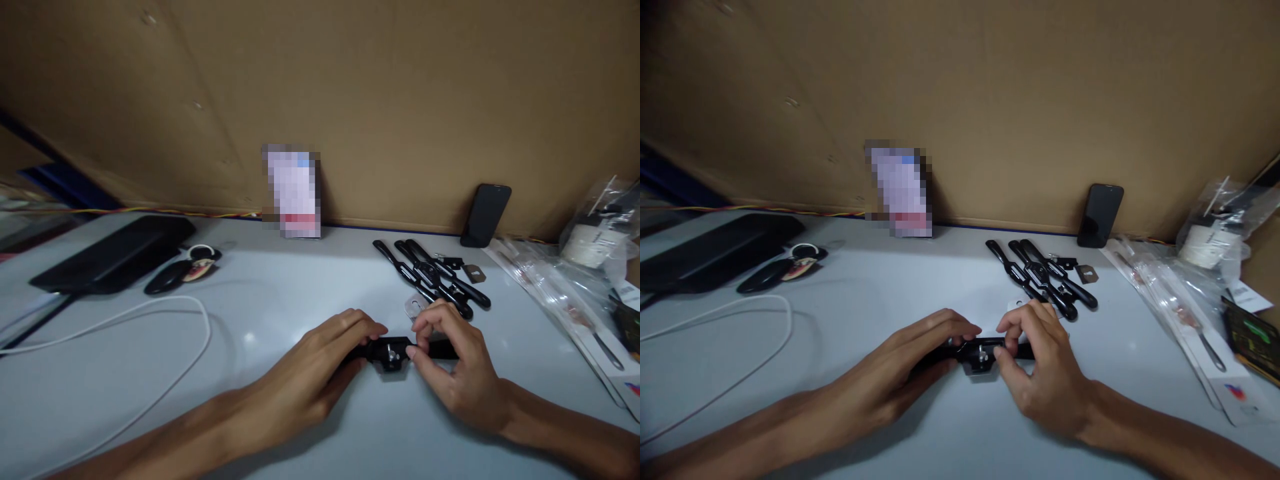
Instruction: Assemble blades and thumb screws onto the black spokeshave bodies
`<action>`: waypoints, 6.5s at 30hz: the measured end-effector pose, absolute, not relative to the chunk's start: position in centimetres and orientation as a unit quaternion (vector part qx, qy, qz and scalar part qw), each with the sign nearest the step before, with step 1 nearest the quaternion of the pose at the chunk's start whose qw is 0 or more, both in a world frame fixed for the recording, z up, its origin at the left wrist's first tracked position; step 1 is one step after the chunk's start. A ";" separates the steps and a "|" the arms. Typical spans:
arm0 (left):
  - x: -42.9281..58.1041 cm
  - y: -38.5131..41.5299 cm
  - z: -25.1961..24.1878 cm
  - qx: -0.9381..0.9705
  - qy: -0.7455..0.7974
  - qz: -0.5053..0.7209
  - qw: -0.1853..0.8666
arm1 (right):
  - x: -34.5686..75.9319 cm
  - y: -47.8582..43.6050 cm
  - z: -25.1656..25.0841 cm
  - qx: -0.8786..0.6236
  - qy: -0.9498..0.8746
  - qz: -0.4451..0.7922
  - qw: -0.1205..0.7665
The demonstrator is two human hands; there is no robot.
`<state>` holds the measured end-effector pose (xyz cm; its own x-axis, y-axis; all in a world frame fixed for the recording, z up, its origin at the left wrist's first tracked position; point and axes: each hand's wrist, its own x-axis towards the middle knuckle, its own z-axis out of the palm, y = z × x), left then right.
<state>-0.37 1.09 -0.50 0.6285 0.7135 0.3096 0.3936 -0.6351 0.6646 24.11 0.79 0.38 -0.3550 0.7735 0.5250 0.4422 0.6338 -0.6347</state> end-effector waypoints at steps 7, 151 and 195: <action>-0.3 1.0 -0.5 0.858 0.324 0.280 0.285 | 23.6 0.2 0.6 -0.343 -0.844 0.179 0.372; -6.1 8.7 -2.0 0.899 0.354 0.255 0.031 | 30.2 9.1 0.2 -0.511 -0.718 0.173 0.439; -2.5 7.0 -1.7 0.930 0.334 0.122 0.090 | 25.0 3.5 -2.1 -0.416 -0.865 0.139 0.243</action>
<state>-2.52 7.00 -1.69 0.7472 0.6433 0.1670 0.5991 -0.7607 0.2497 25.03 3.49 -2.09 -0.5359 0.7871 0.3053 0.6515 0.6156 -0.4434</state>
